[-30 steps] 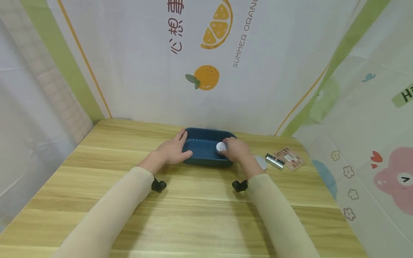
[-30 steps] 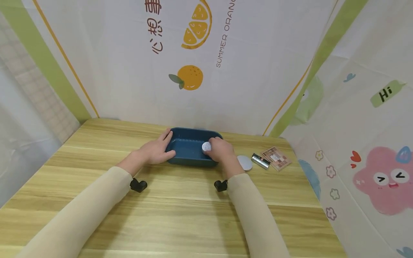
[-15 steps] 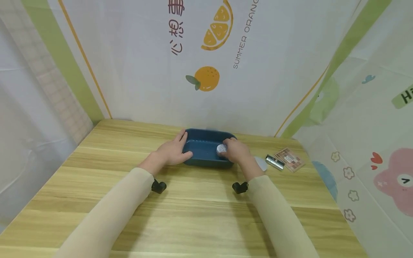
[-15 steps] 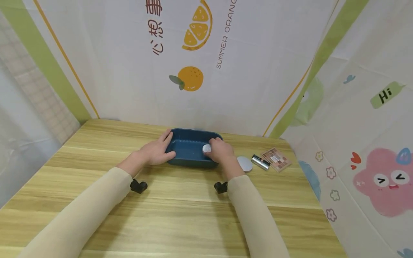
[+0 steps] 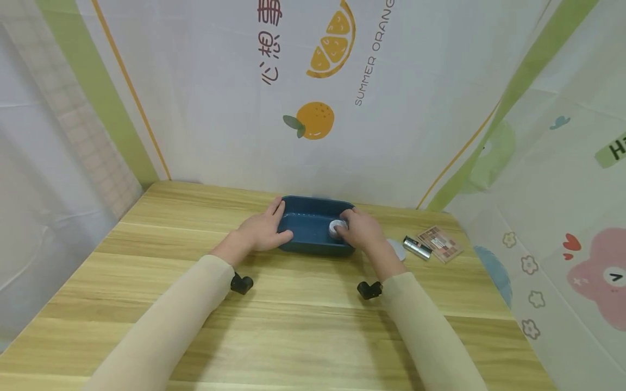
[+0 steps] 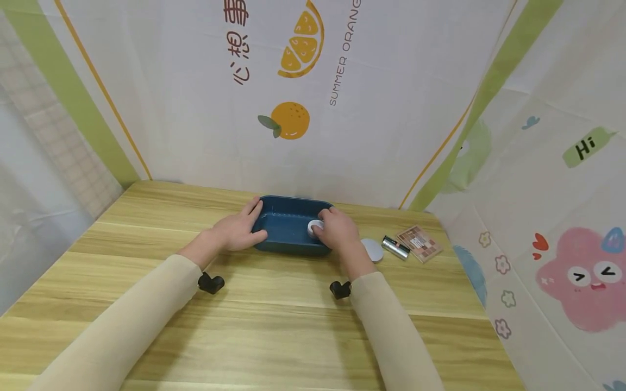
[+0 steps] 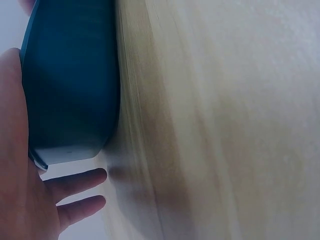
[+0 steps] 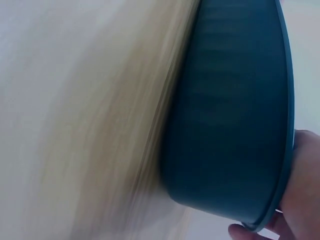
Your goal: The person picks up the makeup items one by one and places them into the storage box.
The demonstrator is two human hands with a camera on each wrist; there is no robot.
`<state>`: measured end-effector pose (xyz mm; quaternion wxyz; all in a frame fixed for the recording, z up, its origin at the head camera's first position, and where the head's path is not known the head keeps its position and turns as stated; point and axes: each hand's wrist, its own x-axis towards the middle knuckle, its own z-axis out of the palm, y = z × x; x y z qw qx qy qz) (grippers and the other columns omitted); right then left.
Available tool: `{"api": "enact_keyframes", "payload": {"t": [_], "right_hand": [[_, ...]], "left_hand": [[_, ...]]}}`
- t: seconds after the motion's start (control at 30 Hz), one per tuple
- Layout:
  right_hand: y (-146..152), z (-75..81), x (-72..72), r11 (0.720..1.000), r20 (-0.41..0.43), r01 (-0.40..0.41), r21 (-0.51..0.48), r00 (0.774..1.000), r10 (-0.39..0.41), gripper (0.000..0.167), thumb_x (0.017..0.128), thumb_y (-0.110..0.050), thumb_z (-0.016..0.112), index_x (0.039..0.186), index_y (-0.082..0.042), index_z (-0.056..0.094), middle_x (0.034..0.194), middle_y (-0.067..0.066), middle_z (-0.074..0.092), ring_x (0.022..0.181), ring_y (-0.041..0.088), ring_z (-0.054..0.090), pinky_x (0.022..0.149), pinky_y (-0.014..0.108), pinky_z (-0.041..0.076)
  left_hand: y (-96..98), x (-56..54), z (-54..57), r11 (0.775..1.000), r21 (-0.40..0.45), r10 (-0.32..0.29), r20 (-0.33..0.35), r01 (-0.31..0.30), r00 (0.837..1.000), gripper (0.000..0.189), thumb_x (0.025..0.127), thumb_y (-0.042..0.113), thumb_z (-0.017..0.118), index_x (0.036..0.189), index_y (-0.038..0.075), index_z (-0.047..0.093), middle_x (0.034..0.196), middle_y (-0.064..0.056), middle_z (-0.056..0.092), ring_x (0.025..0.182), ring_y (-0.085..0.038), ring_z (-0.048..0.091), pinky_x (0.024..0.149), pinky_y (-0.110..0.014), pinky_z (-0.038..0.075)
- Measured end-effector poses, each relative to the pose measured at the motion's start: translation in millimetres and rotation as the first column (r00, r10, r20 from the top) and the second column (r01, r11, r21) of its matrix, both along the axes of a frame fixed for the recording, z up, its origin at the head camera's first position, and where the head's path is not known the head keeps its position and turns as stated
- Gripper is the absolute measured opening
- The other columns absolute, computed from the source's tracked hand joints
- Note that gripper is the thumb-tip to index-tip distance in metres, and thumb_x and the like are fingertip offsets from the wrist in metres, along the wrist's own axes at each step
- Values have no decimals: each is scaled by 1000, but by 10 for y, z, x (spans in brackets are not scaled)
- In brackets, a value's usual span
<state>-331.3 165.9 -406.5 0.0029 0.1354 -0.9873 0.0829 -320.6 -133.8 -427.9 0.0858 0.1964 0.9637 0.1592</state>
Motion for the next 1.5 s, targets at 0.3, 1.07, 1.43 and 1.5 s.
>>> {"api": "enact_keyframes", "payload": {"t": [0.3,1.07,1.43,1.5], "right_hand": [[157,10,22,995,-135,-42,-87,990,30,50,106,-40,67,142,-6,69,143,20,66,131,42,66,112,57,52],[899,175,253,958,15,70,-276,998,-69,62,110,-45,62,156,-3,57,154,21,56,133,43,61,105,61,54],[1221,35,360,980,92,92,-176,993,-77,74,107,-52,62,161,-3,51,165,28,45,136,50,61,109,67,50],[1271,16,378,982,106,94,-166,991,-77,76,107,-52,62,162,-2,50,166,30,43,135,50,62,109,68,50]], "left_hand": [[0,7,30,1000,5,0,13,0,1000,99,105,55,43,176,3,0,186,-16,-8,68,-23,68,52,-35,36],[8,9,10,1000,23,-2,25,2,1000,99,105,55,43,177,4,-1,186,-15,-9,57,-24,61,51,-34,35],[-9,23,19,1000,26,-2,17,2,1000,98,105,55,43,176,3,0,186,-16,-9,56,-24,59,51,-35,34],[-8,24,14,1000,31,-5,16,4,1000,98,105,55,42,176,2,1,186,-16,-9,55,-25,58,51,-35,34]]}}
